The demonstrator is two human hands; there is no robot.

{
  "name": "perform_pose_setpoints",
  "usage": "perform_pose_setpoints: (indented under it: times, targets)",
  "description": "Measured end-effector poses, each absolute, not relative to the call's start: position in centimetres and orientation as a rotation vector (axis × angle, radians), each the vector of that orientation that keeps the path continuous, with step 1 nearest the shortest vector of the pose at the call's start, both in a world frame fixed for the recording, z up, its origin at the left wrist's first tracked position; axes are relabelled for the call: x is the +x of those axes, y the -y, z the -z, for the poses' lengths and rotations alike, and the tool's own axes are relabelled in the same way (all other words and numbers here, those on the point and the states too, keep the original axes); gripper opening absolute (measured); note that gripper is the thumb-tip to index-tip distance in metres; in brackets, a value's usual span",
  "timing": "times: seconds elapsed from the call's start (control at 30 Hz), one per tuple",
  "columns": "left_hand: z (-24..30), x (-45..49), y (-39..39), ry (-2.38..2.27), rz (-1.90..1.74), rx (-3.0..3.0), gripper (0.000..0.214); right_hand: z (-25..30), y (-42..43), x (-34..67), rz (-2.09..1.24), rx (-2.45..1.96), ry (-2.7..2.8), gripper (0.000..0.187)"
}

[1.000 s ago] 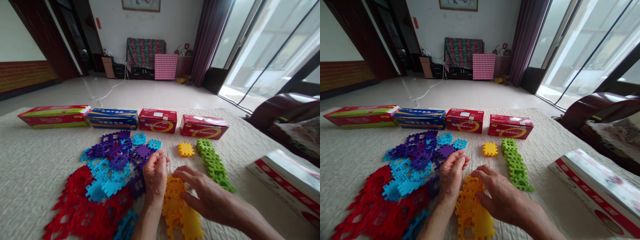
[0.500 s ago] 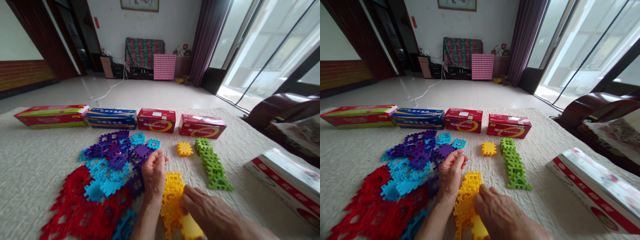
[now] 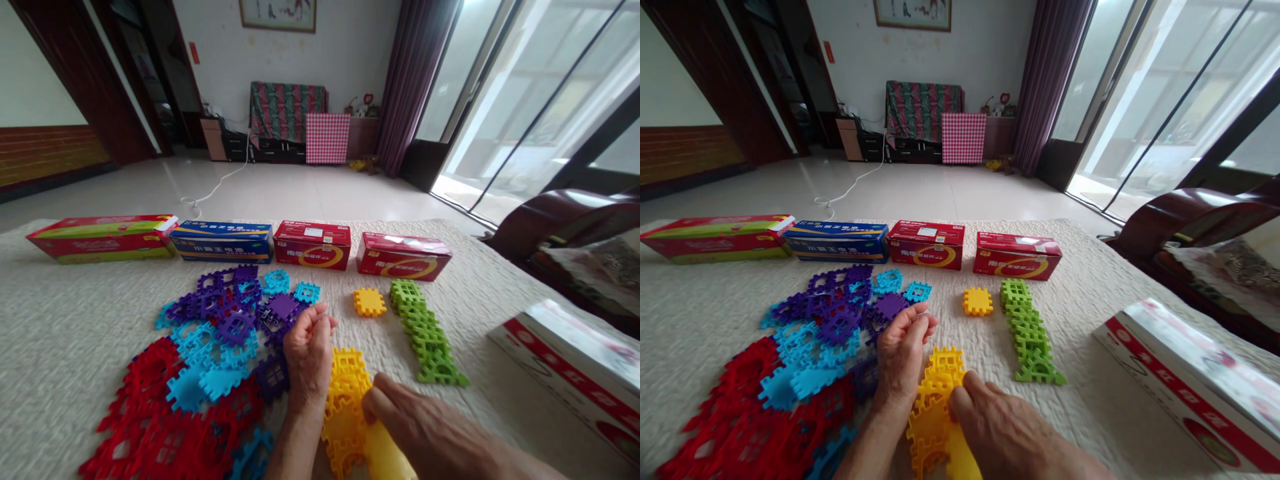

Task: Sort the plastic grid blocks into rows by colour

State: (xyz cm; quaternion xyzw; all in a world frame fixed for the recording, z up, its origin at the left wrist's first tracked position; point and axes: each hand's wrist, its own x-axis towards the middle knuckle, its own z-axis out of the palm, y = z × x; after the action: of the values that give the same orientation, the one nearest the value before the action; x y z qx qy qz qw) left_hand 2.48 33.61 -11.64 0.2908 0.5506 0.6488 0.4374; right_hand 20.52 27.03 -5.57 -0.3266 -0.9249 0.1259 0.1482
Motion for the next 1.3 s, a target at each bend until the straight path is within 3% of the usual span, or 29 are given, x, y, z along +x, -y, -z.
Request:
perform_pose_setpoints:
  times: [0.1, 0.27, 0.43, 0.67, 0.83, 0.97, 1.17, 1.3]
  targets:
    - [11.5, 2.5, -33.6, -1.379, -1.611, 0.712, 0.027, 5.1, -29.3, 21.0, -0.253, -1.088, 2.617, 0.062]
    - [11.5, 2.4, -33.4, -1.383, -1.605, 0.72, 0.028, 4.0, -36.6, 19.8, -0.151, -1.432, 2.586, 0.04]
    - [11.5, 2.5, -33.3, -1.395, -1.613, 0.734, 0.029, 5.1, -40.8, 19.3, -0.027, -1.446, 2.607, 0.032]
    - [11.3, 2.5, -33.4, -1.388, -1.617, 0.713, 0.026, 5.2, -39.7, 19.8, 0.05, -1.326, 2.502, 0.036]
    - [11.2, 2.6, -33.4, -1.38, -1.621, 0.716, 0.025, 4.5, -34.8, 19.4, -0.334, -1.21, 2.565, 0.019]
    - [11.3, 2.6, -33.4, -1.386, -1.616, 0.738, 0.025, 5.4, -31.9, 18.3, -0.637, -1.14, 2.59, 0.035]
    - [11.6, 2.7, -33.4, -1.389, -1.575, 0.751, 0.026, 6.6, -31.8, 17.8, -0.782, -1.211, 2.5, 0.05]
    - [11.8, 2.8, -33.5, -1.398, -1.567, 0.767, 0.027, 6.9, -32.6, 18.1, -0.927, -1.293, 2.365, 0.046]
